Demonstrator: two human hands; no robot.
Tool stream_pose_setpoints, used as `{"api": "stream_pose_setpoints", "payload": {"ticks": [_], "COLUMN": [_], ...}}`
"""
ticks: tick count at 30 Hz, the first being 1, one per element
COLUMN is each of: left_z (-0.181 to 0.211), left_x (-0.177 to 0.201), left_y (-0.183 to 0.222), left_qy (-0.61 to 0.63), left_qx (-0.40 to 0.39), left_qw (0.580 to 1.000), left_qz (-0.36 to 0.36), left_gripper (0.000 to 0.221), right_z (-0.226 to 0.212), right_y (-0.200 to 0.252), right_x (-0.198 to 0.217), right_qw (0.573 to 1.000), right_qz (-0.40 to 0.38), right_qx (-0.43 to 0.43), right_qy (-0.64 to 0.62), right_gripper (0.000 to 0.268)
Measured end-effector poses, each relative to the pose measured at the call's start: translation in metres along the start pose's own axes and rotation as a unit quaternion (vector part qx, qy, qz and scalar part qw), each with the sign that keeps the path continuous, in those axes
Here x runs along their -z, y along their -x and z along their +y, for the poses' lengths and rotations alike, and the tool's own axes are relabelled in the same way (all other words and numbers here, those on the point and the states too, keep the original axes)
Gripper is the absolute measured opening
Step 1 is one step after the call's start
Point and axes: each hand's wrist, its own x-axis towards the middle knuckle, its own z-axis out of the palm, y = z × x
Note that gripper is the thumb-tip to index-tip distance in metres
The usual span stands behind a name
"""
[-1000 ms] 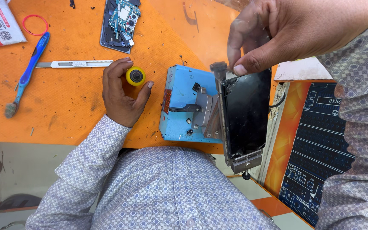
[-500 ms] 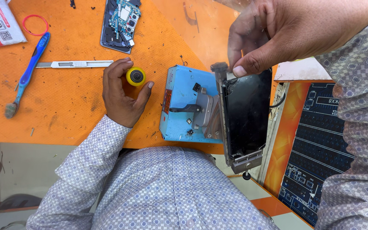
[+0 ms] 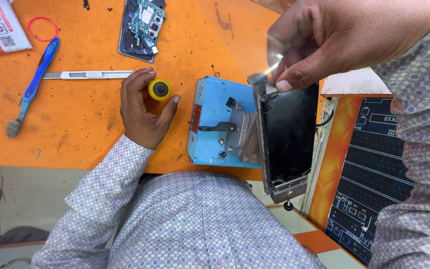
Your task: The person applies adhesive from a yellow bottle to the edges of a mobile phone frame held in a jig, then aligns and presses a replacement screen onto the frame.
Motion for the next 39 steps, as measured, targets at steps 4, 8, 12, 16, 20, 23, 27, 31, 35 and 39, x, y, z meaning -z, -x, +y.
{"api": "stream_pose_setpoints", "payload": {"ticks": [4, 8, 12, 16, 20, 23, 27, 31, 35, 39], "left_z": [-0.01, -0.01, -0.01, -0.01, -0.01, -0.01, -0.01, -0.01, -0.009, -0.009], "left_x": [-0.003, -0.003, -0.003, -0.002, -0.002, -0.003, -0.003, -0.003, -0.003, -0.003], "left_y": [0.007, 0.007, 0.006, 0.007, 0.007, 0.006, 0.007, 0.006, 0.007, 0.006], "left_qy": [-0.014, -0.014, -0.014, -0.018, -0.006, -0.001, -0.011, 0.002, -0.008, -0.002], "left_qx": [-0.006, -0.007, -0.011, -0.008, -0.005, -0.009, -0.01, -0.006, -0.009, -0.011], "left_qw": [1.0, 1.0, 1.0, 1.0, 1.0, 1.0, 1.0, 1.0, 1.0, 1.0], "left_qz": [0.002, 0.003, 0.006, -0.002, 0.001, 0.003, 0.004, 0.003, 0.004, 0.007], "left_gripper": [0.064, 0.064, 0.065, 0.065, 0.064, 0.064, 0.064, 0.064, 0.064, 0.064], "right_z": [0.0, -0.001, 0.002, 0.011, 0.014, 0.01, 0.007, 0.008, 0.003, -0.001], "right_y": [0.0, 0.0, -0.001, -0.004, -0.006, -0.004, -0.003, -0.003, -0.002, 0.001], "right_x": [-0.001, 0.0, 0.001, 0.0, 0.001, 0.001, 0.001, -0.001, 0.001, 0.001], "right_qw": [0.999, 0.999, 0.999, 0.998, 0.993, 0.999, 1.0, 0.999, 1.0, 1.0], "right_qz": [0.005, -0.006, -0.003, -0.013, -0.012, -0.007, -0.009, -0.007, -0.011, -0.003], "right_qx": [0.006, -0.036, 0.0, 0.019, 0.085, 0.021, 0.01, 0.035, 0.01, 0.014], "right_qy": [-0.034, -0.013, -0.036, -0.054, -0.087, -0.037, 0.007, -0.041, -0.019, -0.022], "right_gripper": [0.014, 0.012, 0.012, 0.013, 0.011, 0.012, 0.013, 0.013, 0.014, 0.015]}}
